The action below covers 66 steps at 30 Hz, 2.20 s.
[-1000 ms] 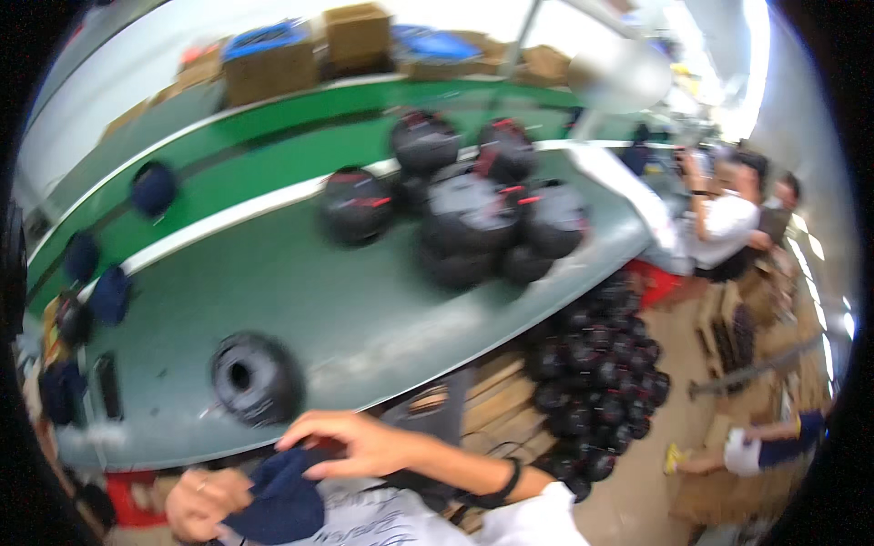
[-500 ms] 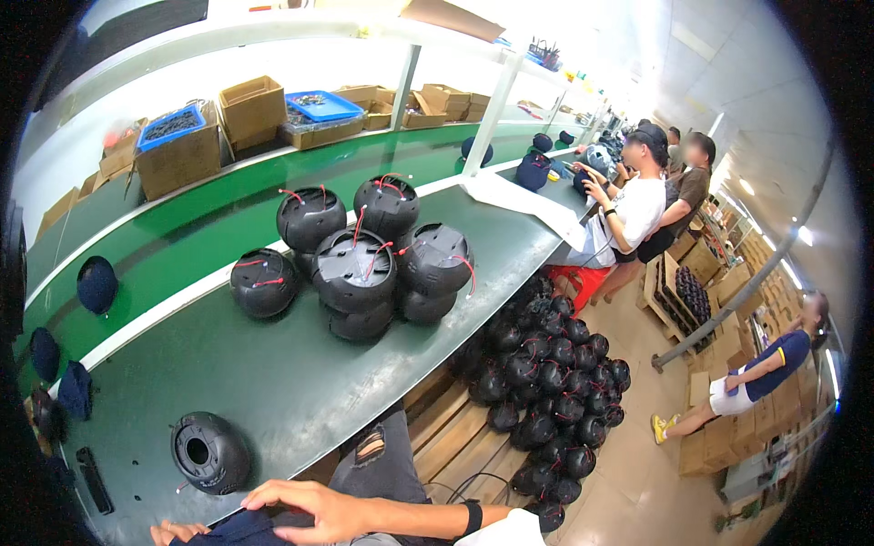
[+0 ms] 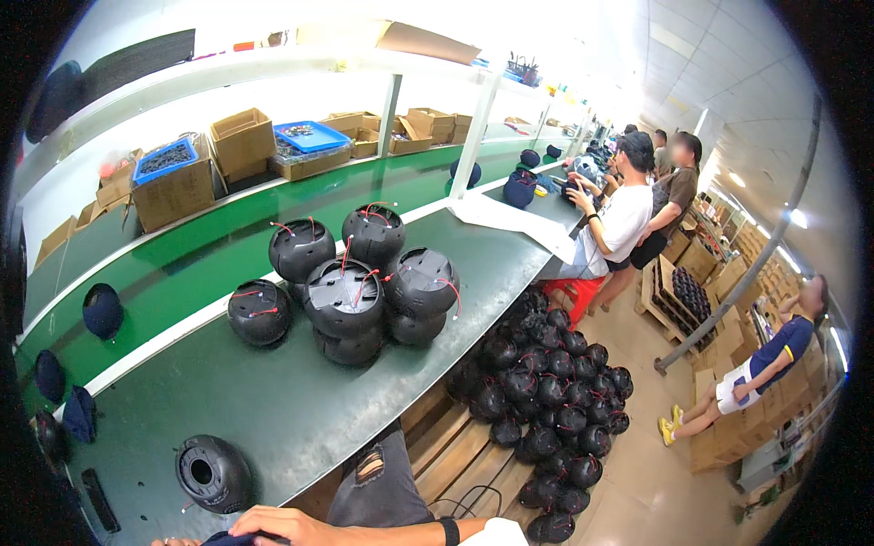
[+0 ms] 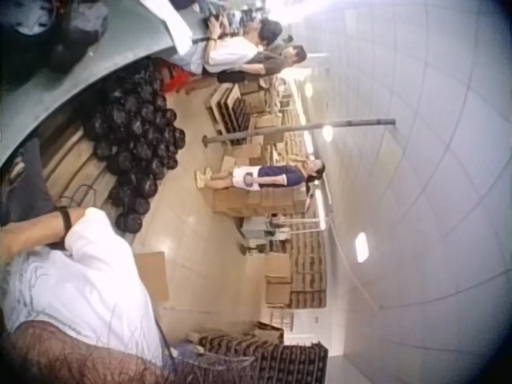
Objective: The recorder is assembling fabric covers onto spherical electronic components at a factory workstation.
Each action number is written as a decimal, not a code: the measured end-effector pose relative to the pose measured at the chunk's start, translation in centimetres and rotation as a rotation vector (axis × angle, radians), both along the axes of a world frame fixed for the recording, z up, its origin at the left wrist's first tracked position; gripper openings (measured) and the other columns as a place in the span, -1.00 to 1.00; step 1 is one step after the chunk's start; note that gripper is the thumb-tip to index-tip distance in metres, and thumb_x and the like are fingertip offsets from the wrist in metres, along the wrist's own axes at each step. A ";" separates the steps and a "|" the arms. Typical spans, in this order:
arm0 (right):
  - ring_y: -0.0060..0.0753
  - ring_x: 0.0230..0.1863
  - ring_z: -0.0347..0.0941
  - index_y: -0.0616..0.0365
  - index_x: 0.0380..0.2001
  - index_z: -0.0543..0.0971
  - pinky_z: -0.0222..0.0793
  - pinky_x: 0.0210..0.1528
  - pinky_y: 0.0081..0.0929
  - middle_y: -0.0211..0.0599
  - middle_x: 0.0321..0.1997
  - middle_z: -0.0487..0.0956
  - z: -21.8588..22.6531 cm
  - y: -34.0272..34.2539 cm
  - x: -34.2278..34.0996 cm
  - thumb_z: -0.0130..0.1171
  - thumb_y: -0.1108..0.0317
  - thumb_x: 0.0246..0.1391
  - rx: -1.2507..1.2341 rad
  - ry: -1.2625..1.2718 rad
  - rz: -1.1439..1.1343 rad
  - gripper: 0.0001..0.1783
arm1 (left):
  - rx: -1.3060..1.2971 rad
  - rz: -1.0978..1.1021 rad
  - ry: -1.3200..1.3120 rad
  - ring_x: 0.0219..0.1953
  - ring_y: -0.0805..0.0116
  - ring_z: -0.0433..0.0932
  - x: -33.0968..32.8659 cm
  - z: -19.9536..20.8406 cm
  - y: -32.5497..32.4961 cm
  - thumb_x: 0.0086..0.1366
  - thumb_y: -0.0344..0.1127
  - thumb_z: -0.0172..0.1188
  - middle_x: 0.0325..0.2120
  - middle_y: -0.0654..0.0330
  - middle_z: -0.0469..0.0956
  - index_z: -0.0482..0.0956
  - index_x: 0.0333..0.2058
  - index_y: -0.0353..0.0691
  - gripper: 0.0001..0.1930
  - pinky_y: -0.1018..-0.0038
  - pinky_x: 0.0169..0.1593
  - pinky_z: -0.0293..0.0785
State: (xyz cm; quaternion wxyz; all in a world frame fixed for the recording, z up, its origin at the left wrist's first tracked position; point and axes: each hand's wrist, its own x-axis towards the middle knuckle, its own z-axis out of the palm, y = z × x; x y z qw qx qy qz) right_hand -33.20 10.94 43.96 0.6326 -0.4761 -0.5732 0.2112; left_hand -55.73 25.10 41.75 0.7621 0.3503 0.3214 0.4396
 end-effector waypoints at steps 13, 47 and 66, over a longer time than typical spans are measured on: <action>-0.61 -0.19 0.54 0.18 0.03 0.55 0.46 -0.12 -0.56 -0.34 -0.20 0.62 0.8 -1.0 1.2 0.24 0.46 0.31 -0.218 0.404 -0.125 -0.75 | 0.262 -0.457 0.102 -0.09 0.13 0.52 0.7 0.4 1.4 0.49 -0.01 0.08 -0.18 0.08 0.54 0.43 -0.04 -0.26 -0.62 0.14 0.14 0.40; -0.45 -0.05 0.60 0.13 0.27 0.46 0.49 -0.04 -0.47 -0.20 -0.06 0.69 3.4 -1.3 5.6 0.24 0.25 0.34 -0.758 0.105 0.488 -0.51 | 0.498 -0.716 -0.137 -0.08 0.05 0.48 3.3 3.2 1.4 0.30 -0.32 0.26 -0.15 -0.09 0.52 0.46 -0.09 -0.38 -0.70 -0.01 0.19 0.34; -0.36 -0.11 0.62 -0.02 -0.13 0.60 -0.01 0.36 0.15 -0.44 -0.26 0.69 2.6 -3.6 5.3 0.10 0.04 0.41 -0.515 -0.282 0.630 -0.72 | 1.269 -1.168 0.046 -0.21 -0.11 0.62 7.6 5.6 3.2 0.28 -0.38 0.31 -0.18 -0.03 0.63 0.62 -0.13 -0.26 -0.80 -0.10 0.11 0.47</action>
